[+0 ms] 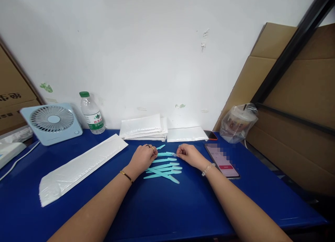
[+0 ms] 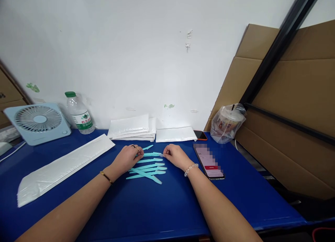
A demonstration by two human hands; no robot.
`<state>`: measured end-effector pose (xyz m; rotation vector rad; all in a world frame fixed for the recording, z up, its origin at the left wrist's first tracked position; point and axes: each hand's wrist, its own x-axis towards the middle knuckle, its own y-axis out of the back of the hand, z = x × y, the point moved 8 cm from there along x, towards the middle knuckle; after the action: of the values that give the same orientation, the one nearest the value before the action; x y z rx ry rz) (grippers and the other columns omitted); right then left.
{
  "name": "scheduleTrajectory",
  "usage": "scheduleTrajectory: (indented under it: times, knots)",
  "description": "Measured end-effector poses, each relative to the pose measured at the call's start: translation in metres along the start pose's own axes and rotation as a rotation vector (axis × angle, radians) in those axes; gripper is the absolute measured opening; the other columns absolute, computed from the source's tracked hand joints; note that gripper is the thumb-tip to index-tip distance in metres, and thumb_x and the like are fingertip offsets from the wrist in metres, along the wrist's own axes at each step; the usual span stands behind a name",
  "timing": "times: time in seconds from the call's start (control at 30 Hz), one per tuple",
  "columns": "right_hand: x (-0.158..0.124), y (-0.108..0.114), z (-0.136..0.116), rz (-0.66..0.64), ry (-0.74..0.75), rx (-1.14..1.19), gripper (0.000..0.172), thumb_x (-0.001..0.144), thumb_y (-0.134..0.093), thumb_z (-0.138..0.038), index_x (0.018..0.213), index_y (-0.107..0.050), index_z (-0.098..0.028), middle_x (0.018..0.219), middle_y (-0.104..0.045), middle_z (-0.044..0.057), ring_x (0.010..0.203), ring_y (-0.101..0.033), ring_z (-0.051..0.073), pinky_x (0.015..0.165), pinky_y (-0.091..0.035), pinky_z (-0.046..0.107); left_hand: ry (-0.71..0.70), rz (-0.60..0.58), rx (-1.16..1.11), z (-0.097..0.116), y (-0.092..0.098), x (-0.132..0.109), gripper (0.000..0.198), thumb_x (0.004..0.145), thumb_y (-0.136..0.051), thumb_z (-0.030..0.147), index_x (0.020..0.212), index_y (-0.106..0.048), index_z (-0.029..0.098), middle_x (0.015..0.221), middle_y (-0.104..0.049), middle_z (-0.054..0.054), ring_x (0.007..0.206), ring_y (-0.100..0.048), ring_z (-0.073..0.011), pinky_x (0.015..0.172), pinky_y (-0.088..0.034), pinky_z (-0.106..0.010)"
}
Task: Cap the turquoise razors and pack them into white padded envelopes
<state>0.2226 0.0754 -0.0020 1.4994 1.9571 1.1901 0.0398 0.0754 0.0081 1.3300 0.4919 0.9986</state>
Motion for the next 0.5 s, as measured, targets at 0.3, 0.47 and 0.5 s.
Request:
scheduleTrajectory:
  times: [0.3,0.47,0.5]
  knots:
    - [0.0008,-0.0021,-0.0056,0.023,0.011,-0.019,0.007,0.080,-0.057,-0.021,0.078,-0.064,-0.018,0.077,-0.061,0.002,0.065,-0.054,0.012,0.058,-0.040,0.022,-0.007,-0.009,-0.015,0.0019,0.0012,-0.0001,0.017,0.084,-0.045,0.021,0.078,-0.061,0.021,0.081,-0.064,-0.002,0.080,-0.056,-0.0180,0.068,-0.032,-0.030]
    - [0.0004,-0.0014,-0.0075,-0.001,0.034,-0.020,0.007,0.079,-0.058,-0.021,0.077,-0.064,-0.018,0.075,-0.061,0.002,0.063,-0.054,0.012,0.056,-0.040,0.022,-0.011,-0.017,0.002,0.0024,0.0019,-0.0004,0.016,0.083,-0.046,0.021,0.078,-0.062,0.021,0.079,-0.064,-0.002,0.079,-0.055,-0.0174,0.068,-0.031,-0.029]
    - [0.0002,-0.0011,-0.0076,-0.005,0.035,-0.022,0.007,0.079,-0.058,-0.021,0.077,-0.064,-0.018,0.075,-0.061,0.002,0.063,-0.054,0.012,0.056,-0.040,0.022,-0.009,-0.020,0.004,0.0017,0.0019,-0.0002,0.016,0.084,-0.046,0.021,0.078,-0.062,0.021,0.079,-0.064,-0.002,0.079,-0.055,-0.0173,0.068,-0.031,-0.029]
